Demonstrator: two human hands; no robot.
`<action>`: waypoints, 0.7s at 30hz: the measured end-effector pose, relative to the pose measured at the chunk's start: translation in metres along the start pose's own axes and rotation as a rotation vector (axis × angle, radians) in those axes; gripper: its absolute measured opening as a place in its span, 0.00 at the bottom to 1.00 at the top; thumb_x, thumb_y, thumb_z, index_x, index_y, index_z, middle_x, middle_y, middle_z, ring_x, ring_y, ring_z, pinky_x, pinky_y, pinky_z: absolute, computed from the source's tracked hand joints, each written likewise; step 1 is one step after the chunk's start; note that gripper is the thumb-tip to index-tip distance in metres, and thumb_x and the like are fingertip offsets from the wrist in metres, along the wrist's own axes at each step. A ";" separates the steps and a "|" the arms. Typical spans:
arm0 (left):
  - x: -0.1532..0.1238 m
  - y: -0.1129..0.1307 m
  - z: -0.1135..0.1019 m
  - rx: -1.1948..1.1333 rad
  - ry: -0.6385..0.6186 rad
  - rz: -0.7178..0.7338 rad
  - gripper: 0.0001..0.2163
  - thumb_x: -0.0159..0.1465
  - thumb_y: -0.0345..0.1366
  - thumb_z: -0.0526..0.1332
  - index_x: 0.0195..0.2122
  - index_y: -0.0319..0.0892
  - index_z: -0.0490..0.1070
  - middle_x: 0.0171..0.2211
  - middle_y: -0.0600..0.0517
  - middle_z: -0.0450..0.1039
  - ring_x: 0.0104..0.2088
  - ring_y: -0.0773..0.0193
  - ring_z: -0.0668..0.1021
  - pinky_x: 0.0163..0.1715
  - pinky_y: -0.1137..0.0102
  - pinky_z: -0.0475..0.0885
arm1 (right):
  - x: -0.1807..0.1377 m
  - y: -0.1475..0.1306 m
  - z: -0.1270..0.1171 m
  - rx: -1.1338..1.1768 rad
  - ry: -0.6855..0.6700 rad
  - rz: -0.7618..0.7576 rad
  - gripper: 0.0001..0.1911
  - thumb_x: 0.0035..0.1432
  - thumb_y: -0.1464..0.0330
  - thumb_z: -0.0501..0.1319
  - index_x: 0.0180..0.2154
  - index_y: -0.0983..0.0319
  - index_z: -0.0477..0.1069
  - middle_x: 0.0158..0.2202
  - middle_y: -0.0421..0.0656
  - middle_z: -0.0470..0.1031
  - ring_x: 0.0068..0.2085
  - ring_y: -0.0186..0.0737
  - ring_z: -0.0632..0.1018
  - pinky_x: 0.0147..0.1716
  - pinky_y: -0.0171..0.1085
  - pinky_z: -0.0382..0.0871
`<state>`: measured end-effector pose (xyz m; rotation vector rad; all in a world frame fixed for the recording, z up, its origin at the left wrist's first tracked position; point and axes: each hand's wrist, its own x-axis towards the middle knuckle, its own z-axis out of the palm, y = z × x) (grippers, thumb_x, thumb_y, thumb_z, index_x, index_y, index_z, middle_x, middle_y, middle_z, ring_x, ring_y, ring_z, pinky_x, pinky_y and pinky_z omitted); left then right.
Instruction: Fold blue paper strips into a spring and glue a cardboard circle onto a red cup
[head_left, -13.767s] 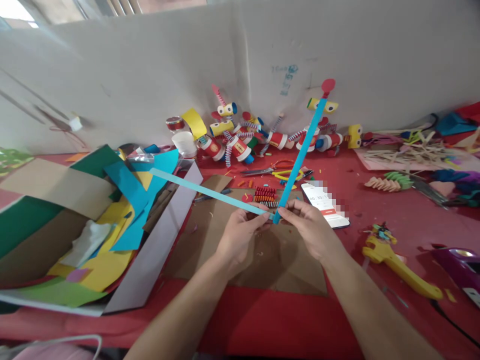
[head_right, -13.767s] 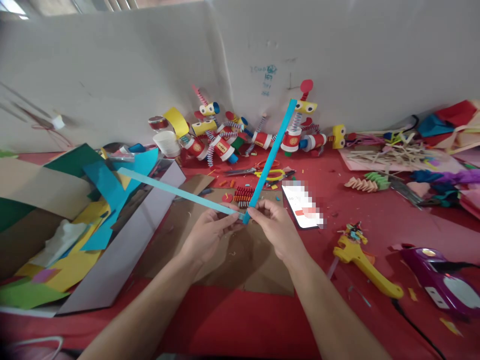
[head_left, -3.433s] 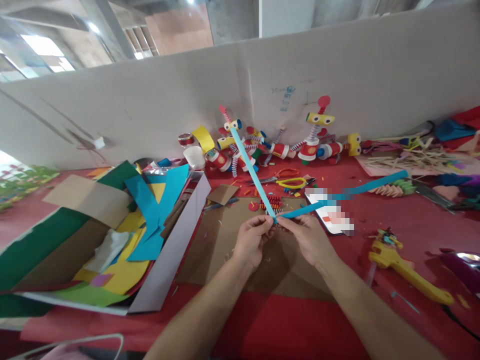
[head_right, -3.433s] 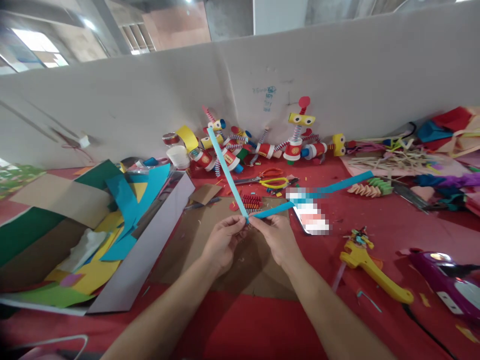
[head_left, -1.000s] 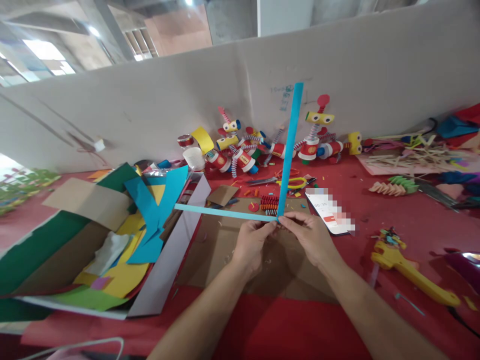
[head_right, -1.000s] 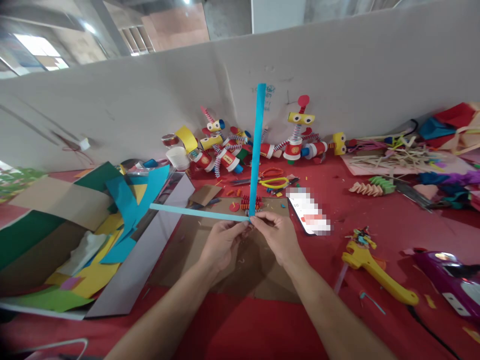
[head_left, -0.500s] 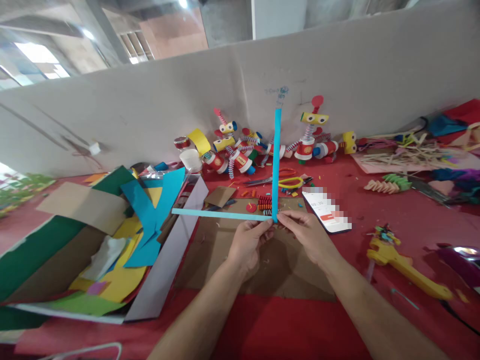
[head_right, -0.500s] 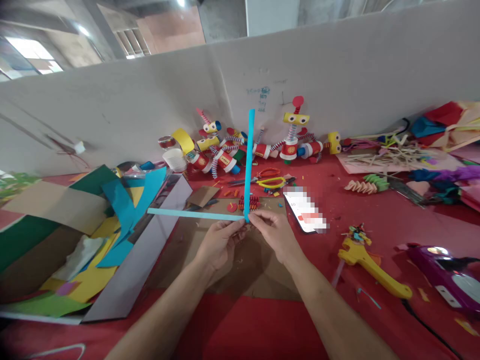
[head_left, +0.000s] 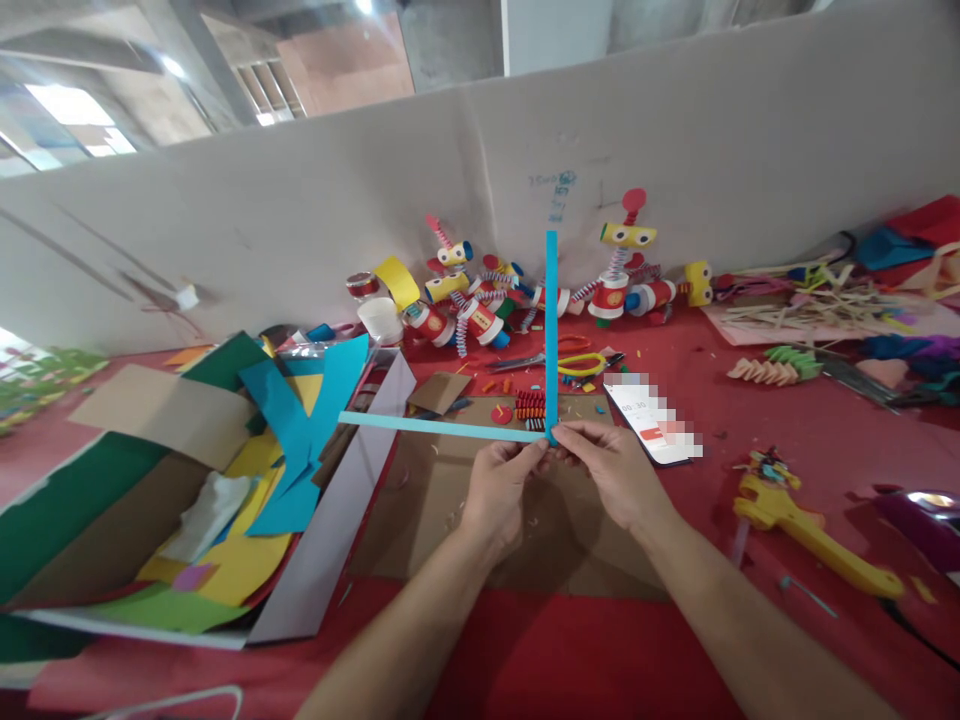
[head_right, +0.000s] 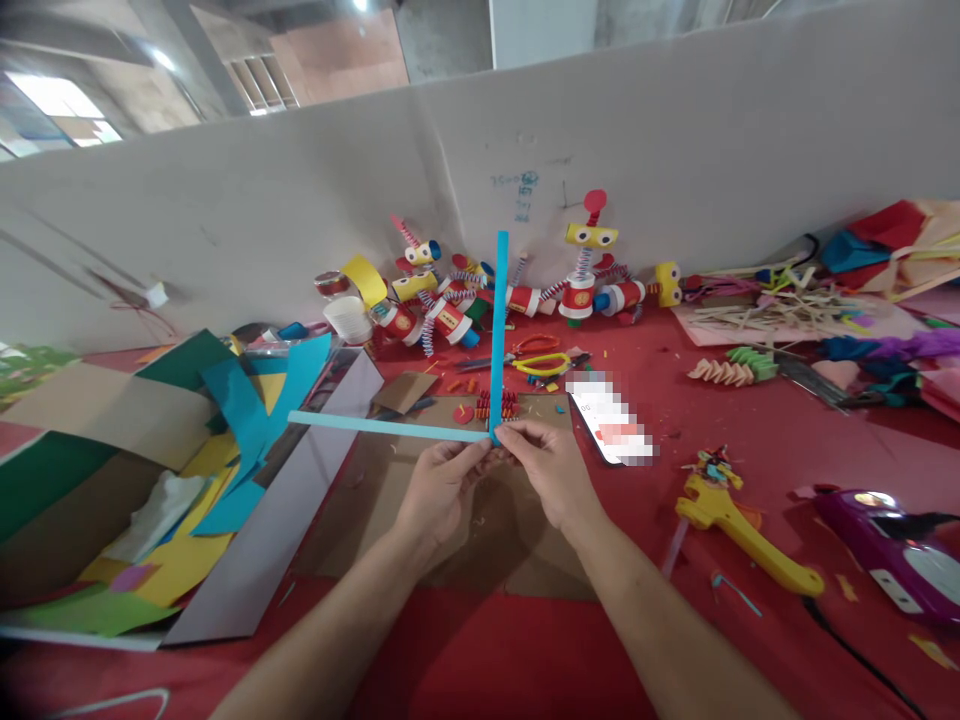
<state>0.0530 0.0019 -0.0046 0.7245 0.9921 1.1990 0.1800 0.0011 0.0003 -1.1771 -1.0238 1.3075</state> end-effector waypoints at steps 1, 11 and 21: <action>0.000 -0.001 0.000 -0.012 0.013 -0.001 0.08 0.48 0.35 0.68 0.25 0.34 0.75 0.20 0.53 0.71 0.23 0.72 0.70 0.28 0.74 0.64 | -0.001 0.001 0.001 0.011 -0.006 -0.007 0.12 0.48 0.61 0.65 0.32 0.61 0.78 0.25 0.41 0.75 0.29 0.35 0.72 0.32 0.37 0.65; 0.002 0.001 -0.004 -0.065 -0.085 -0.072 0.04 0.50 0.29 0.67 0.28 0.34 0.76 0.24 0.49 0.75 0.26 0.69 0.74 0.32 0.73 0.69 | 0.004 0.001 -0.004 0.131 0.016 0.096 0.09 0.41 0.64 0.69 0.27 0.62 0.76 0.22 0.39 0.73 0.25 0.32 0.70 0.28 0.35 0.62; 0.010 -0.003 -0.008 -0.285 -0.029 -0.308 0.06 0.55 0.20 0.60 0.26 0.32 0.75 0.26 0.48 0.76 0.27 0.69 0.77 0.31 0.76 0.74 | 0.007 0.002 -0.006 0.151 -0.067 0.151 0.08 0.39 0.66 0.69 0.25 0.62 0.76 0.21 0.38 0.71 0.24 0.31 0.67 0.26 0.35 0.58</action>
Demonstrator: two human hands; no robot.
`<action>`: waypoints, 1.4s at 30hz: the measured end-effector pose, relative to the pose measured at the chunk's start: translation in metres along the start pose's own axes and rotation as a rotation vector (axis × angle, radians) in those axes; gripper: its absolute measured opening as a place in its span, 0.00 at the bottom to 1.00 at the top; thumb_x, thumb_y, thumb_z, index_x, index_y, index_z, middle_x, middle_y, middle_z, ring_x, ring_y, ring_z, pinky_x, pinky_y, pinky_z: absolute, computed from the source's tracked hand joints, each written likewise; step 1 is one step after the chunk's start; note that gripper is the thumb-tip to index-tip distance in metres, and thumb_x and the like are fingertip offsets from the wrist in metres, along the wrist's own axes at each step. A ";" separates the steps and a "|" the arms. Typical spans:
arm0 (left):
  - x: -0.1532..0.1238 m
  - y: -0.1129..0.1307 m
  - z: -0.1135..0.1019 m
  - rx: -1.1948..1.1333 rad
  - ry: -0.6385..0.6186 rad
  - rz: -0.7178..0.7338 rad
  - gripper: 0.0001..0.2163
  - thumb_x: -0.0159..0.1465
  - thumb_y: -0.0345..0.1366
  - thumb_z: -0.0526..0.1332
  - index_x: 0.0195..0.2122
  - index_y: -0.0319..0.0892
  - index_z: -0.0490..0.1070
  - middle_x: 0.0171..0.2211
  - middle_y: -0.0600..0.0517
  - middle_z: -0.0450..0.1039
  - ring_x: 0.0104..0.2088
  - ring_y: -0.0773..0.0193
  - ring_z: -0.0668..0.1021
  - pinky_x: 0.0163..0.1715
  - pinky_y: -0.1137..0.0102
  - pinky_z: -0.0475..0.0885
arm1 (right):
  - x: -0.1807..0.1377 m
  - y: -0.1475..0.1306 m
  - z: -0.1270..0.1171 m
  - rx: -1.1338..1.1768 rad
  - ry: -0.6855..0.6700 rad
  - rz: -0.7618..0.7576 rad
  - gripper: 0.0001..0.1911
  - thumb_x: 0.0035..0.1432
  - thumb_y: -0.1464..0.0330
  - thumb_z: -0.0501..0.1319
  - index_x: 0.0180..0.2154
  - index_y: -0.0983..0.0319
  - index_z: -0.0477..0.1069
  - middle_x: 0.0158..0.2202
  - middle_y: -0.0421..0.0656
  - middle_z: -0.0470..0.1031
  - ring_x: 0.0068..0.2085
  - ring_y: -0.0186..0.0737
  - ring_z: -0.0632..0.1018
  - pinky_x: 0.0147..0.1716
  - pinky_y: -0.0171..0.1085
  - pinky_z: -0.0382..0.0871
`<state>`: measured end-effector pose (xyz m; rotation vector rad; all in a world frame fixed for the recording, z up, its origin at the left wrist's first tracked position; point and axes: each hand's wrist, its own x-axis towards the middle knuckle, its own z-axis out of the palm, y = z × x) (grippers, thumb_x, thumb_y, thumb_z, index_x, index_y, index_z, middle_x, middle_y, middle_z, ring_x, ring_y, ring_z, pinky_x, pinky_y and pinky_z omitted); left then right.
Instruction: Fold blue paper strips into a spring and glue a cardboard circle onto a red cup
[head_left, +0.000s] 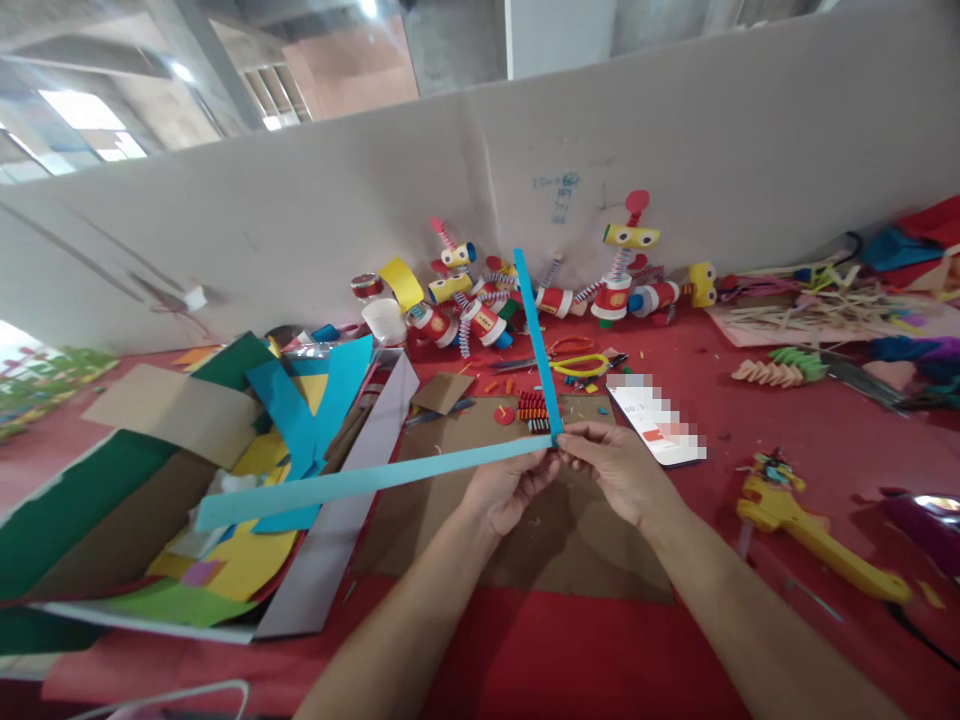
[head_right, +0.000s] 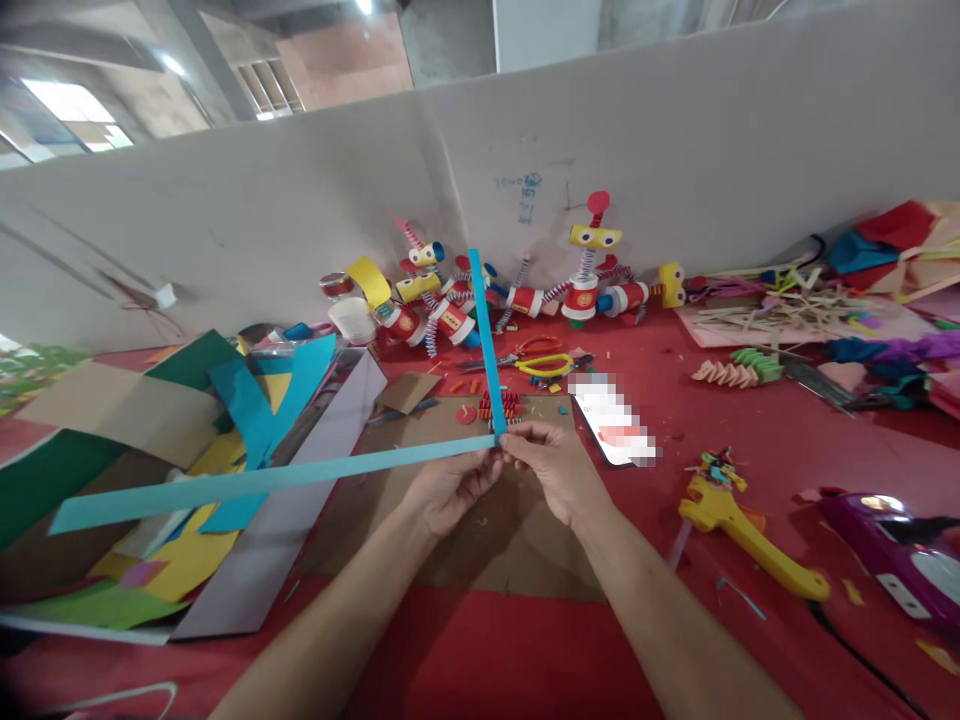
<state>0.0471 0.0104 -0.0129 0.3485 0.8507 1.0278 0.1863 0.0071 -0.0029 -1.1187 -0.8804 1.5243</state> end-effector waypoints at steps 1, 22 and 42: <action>0.001 0.000 0.000 -0.004 0.014 -0.008 0.06 0.54 0.19 0.60 0.25 0.32 0.74 0.26 0.48 0.76 0.27 0.70 0.77 0.30 0.77 0.74 | 0.000 0.001 0.000 -0.010 0.003 -0.005 0.08 0.39 0.66 0.69 0.25 0.62 0.76 0.20 0.38 0.71 0.23 0.30 0.67 0.26 0.35 0.58; 0.001 -0.001 0.001 0.121 -0.014 0.106 0.08 0.44 0.31 0.71 0.24 0.35 0.76 0.23 0.51 0.75 0.25 0.73 0.75 0.31 0.79 0.70 | -0.003 0.007 0.004 -0.267 0.043 -0.207 0.10 0.47 0.66 0.65 0.34 0.59 0.79 0.34 0.43 0.80 0.40 0.44 0.76 0.44 0.43 0.67; -0.011 0.013 0.005 0.320 -0.061 0.236 0.09 0.47 0.34 0.69 0.27 0.35 0.75 0.26 0.48 0.75 0.26 0.68 0.75 0.30 0.74 0.69 | -0.002 0.002 0.002 -0.226 0.060 -0.098 0.09 0.44 0.63 0.66 0.27 0.62 0.75 0.24 0.41 0.76 0.28 0.37 0.74 0.30 0.37 0.65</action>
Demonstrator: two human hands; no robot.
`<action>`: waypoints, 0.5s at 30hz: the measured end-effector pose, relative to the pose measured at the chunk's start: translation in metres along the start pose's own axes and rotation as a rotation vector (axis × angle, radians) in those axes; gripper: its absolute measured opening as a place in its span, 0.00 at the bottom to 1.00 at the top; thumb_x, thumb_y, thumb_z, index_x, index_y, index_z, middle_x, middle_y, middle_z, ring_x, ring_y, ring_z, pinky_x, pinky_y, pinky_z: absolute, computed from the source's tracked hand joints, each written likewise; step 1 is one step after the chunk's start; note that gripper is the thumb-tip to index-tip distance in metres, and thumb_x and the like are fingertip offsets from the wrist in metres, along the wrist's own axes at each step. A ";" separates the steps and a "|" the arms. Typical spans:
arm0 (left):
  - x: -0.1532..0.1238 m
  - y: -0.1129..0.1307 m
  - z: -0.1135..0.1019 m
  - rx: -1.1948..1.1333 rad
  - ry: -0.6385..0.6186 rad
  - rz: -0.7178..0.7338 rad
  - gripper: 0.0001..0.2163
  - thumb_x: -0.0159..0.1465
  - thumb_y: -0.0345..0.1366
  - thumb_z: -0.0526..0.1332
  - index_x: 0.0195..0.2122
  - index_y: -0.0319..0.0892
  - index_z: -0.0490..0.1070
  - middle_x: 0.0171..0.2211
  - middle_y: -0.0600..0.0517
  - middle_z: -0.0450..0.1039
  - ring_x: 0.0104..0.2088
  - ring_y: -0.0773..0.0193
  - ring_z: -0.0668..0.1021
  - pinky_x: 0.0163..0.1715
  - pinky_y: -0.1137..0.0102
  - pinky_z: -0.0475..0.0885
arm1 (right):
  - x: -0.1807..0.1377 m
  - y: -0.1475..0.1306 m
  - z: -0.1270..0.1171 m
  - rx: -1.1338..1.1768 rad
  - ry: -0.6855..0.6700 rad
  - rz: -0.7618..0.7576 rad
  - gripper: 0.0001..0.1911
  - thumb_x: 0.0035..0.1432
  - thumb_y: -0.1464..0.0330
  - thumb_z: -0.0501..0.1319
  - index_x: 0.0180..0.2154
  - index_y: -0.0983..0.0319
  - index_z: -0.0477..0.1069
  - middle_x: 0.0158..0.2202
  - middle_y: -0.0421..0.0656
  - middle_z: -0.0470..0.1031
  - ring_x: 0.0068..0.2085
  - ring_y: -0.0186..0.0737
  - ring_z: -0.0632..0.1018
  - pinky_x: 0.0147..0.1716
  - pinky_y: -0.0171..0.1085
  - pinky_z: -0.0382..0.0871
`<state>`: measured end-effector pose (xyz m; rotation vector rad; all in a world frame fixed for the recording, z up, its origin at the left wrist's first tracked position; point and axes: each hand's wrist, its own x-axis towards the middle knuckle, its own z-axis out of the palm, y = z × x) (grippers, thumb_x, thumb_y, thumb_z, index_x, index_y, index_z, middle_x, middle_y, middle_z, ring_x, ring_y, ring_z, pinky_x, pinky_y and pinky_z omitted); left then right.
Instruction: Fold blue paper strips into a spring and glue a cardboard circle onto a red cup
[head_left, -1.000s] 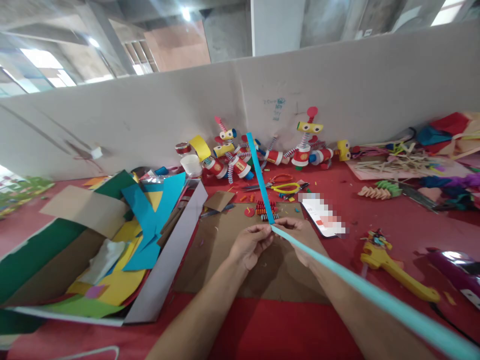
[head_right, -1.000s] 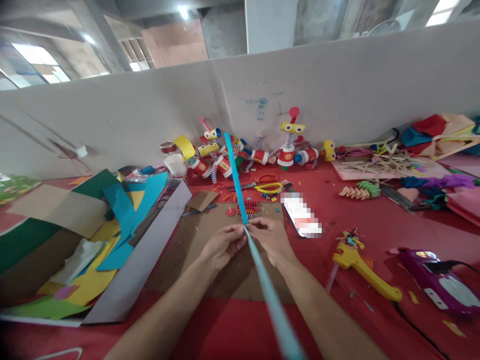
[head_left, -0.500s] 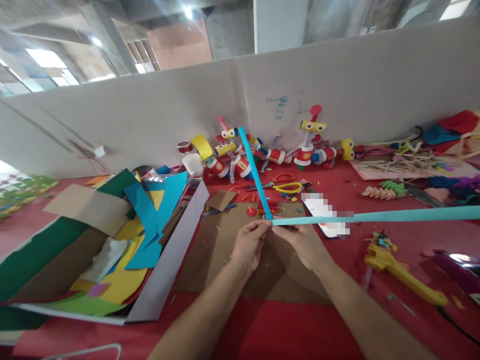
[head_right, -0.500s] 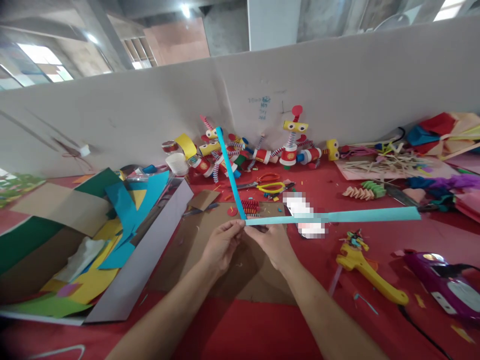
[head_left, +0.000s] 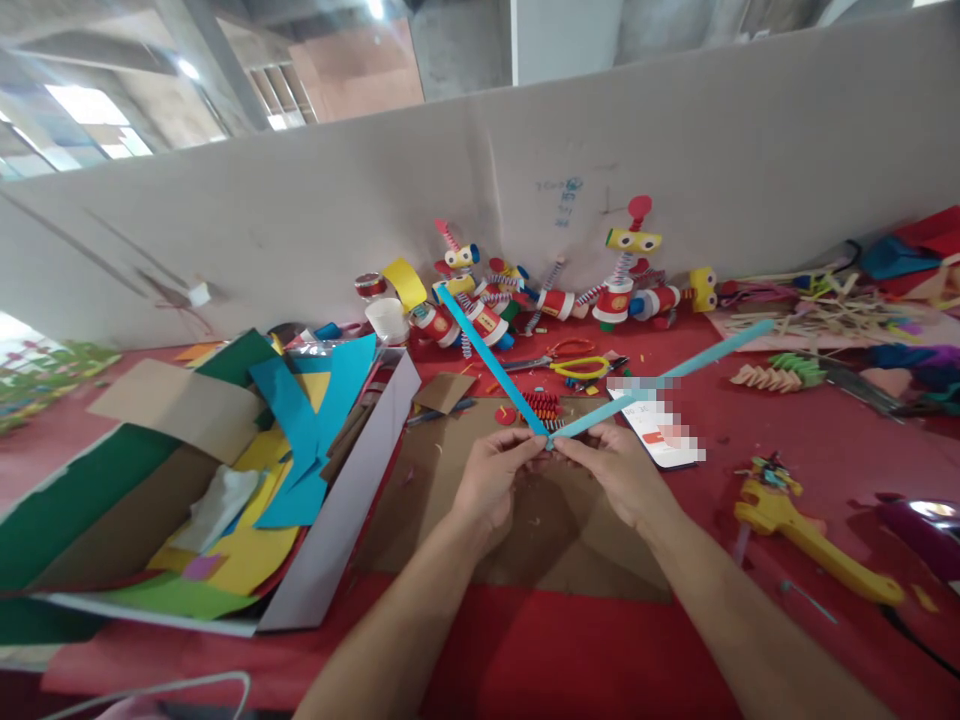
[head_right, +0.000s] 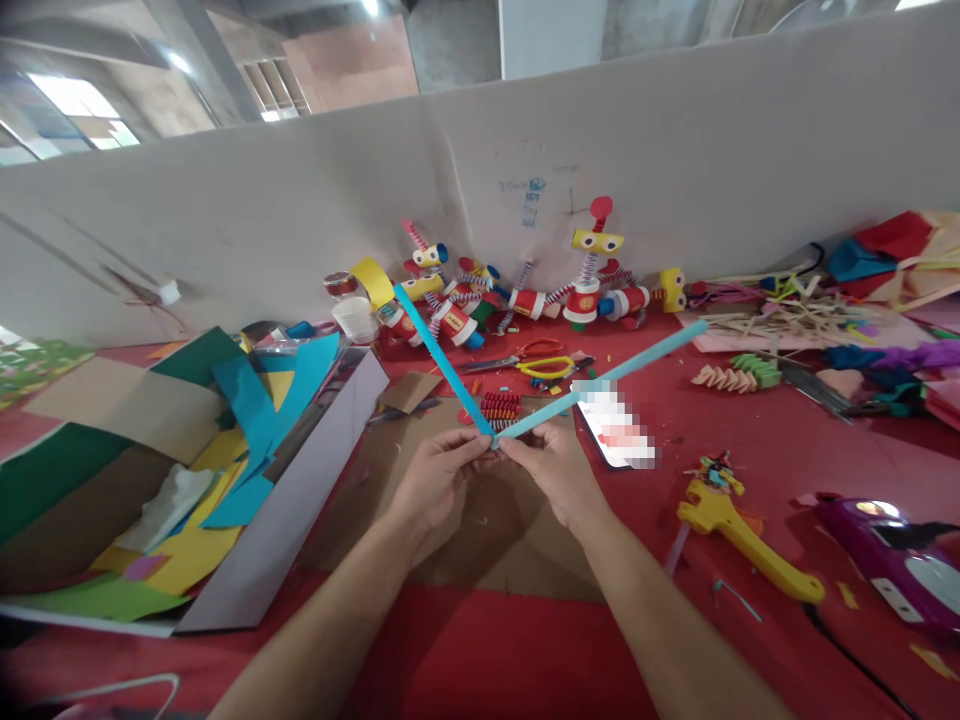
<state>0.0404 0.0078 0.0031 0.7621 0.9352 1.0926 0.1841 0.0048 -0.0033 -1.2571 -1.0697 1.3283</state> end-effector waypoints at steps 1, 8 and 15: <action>0.000 0.000 0.000 0.018 0.015 0.009 0.09 0.47 0.35 0.70 0.27 0.35 0.75 0.26 0.48 0.75 0.26 0.68 0.75 0.30 0.73 0.69 | 0.000 0.000 -0.001 -0.002 0.005 0.015 0.09 0.44 0.62 0.66 0.26 0.62 0.75 0.24 0.40 0.76 0.27 0.36 0.73 0.29 0.36 0.65; -0.003 0.002 0.001 0.029 -0.037 -0.074 0.11 0.49 0.36 0.68 0.30 0.35 0.76 0.28 0.46 0.77 0.28 0.65 0.77 0.33 0.70 0.71 | 0.001 0.000 -0.007 -0.021 -0.080 0.002 0.08 0.45 0.63 0.65 0.27 0.62 0.74 0.23 0.39 0.74 0.26 0.34 0.71 0.27 0.35 0.61; -0.002 0.006 -0.001 0.107 -0.017 -0.146 0.10 0.47 0.36 0.70 0.25 0.35 0.76 0.24 0.46 0.76 0.25 0.68 0.75 0.29 0.72 0.70 | 0.002 -0.003 -0.009 -0.083 -0.122 -0.028 0.08 0.47 0.63 0.64 0.26 0.62 0.73 0.22 0.37 0.72 0.25 0.33 0.69 0.27 0.35 0.60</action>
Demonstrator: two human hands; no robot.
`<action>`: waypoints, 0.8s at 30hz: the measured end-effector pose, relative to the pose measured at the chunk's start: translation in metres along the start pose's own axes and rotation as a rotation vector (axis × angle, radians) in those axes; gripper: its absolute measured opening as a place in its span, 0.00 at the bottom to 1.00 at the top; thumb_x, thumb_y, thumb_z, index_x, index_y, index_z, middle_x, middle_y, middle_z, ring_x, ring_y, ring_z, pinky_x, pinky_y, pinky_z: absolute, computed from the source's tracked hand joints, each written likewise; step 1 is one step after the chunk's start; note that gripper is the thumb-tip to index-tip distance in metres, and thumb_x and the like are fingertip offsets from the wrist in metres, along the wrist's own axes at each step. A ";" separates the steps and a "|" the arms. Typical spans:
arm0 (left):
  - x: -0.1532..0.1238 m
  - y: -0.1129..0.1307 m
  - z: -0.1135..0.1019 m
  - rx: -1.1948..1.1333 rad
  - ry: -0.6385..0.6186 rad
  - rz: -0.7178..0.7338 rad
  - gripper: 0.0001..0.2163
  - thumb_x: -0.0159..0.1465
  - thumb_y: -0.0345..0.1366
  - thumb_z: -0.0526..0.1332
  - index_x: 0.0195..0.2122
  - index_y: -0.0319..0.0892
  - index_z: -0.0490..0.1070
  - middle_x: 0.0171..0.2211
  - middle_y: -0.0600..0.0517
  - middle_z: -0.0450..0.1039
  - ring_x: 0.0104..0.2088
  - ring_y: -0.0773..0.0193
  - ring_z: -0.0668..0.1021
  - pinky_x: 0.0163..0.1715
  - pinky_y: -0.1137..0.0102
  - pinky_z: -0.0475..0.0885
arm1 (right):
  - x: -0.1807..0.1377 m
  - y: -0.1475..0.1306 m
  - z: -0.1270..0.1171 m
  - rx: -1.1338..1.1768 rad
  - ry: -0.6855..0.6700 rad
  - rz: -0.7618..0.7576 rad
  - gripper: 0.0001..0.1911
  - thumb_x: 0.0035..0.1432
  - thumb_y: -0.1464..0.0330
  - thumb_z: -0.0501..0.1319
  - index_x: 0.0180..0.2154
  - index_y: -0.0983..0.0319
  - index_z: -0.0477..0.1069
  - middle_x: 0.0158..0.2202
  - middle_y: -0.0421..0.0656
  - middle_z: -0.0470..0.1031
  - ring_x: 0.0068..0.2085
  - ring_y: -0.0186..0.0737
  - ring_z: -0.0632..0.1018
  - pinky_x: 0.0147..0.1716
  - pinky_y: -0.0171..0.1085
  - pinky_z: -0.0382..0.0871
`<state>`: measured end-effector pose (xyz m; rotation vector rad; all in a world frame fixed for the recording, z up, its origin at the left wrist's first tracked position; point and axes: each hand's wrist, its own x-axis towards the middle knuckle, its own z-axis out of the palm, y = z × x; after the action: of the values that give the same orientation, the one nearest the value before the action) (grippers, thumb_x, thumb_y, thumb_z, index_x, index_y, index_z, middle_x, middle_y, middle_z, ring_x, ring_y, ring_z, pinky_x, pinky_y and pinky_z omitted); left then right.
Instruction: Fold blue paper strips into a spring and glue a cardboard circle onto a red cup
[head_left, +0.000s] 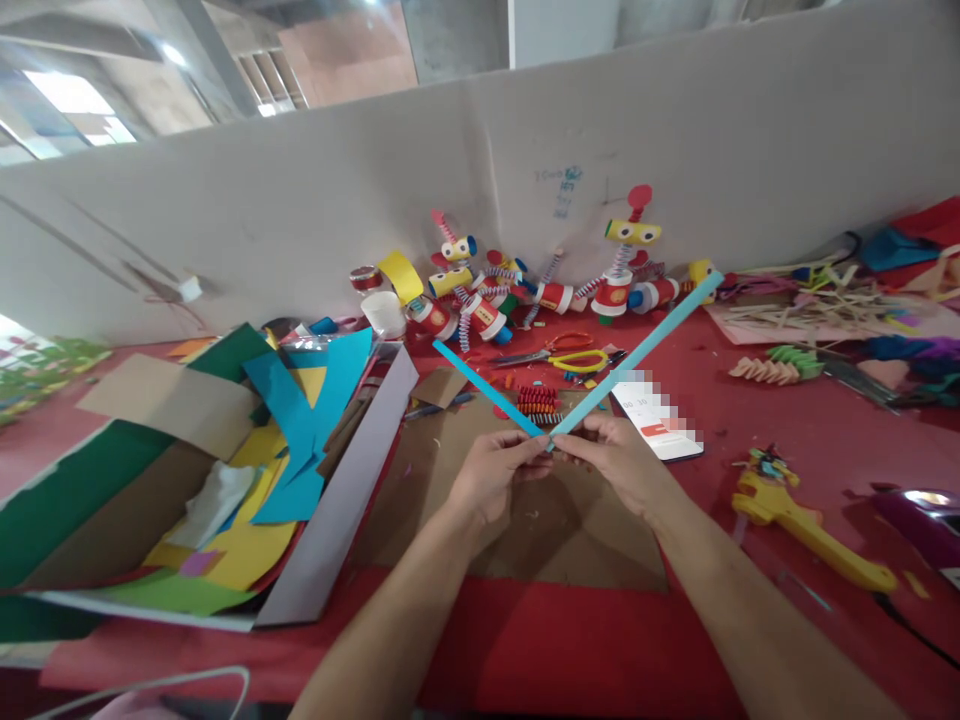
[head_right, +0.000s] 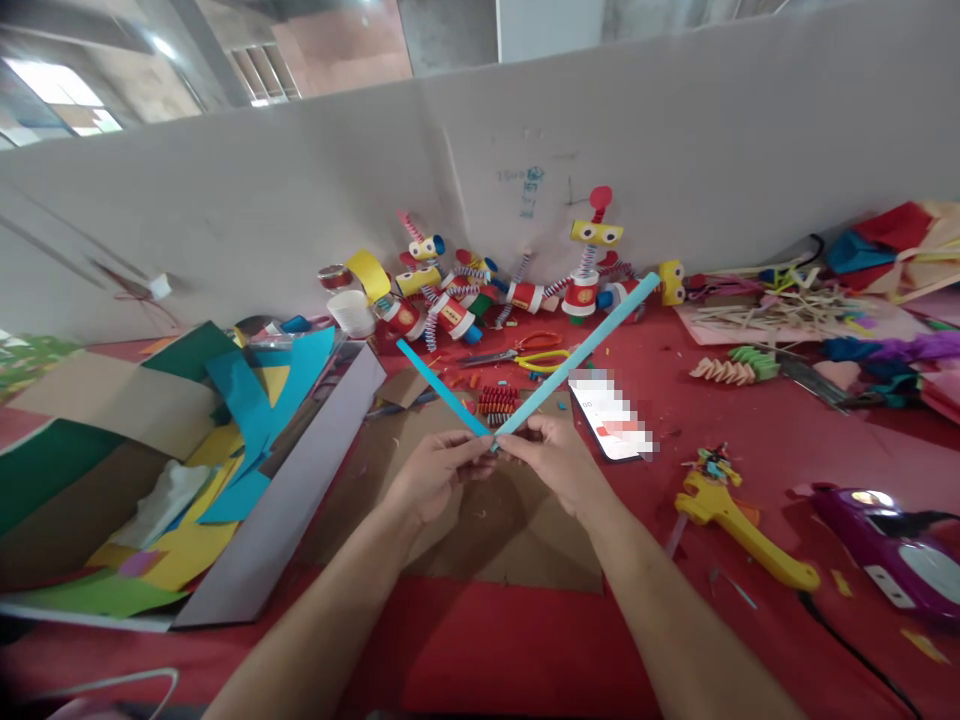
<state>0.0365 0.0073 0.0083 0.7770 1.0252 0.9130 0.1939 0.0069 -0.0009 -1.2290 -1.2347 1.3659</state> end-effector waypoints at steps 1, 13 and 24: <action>0.000 -0.001 0.001 -0.011 0.011 0.021 0.10 0.47 0.37 0.70 0.25 0.35 0.76 0.24 0.47 0.76 0.25 0.68 0.75 0.29 0.73 0.70 | 0.000 -0.001 0.001 0.007 -0.004 -0.004 0.09 0.48 0.62 0.64 0.26 0.61 0.73 0.22 0.37 0.72 0.25 0.33 0.69 0.27 0.35 0.60; 0.005 -0.019 0.008 -0.211 0.081 0.199 0.08 0.48 0.36 0.69 0.25 0.37 0.75 0.24 0.52 0.74 0.25 0.71 0.75 0.32 0.74 0.70 | -0.003 0.004 0.014 0.103 0.026 -0.077 0.12 0.48 0.60 0.65 0.32 0.62 0.74 0.31 0.42 0.76 0.33 0.38 0.76 0.36 0.37 0.67; 0.000 -0.016 0.015 -0.215 0.125 0.219 0.08 0.49 0.34 0.69 0.28 0.36 0.76 0.26 0.50 0.76 0.28 0.68 0.76 0.34 0.71 0.70 | -0.003 0.008 0.010 -0.039 0.141 -0.090 0.12 0.52 0.60 0.61 0.34 0.60 0.77 0.31 0.43 0.78 0.35 0.41 0.75 0.38 0.40 0.66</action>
<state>0.0542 -0.0013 -0.0012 0.6654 0.9433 1.2515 0.1840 0.0016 -0.0083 -1.2591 -1.2074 1.1743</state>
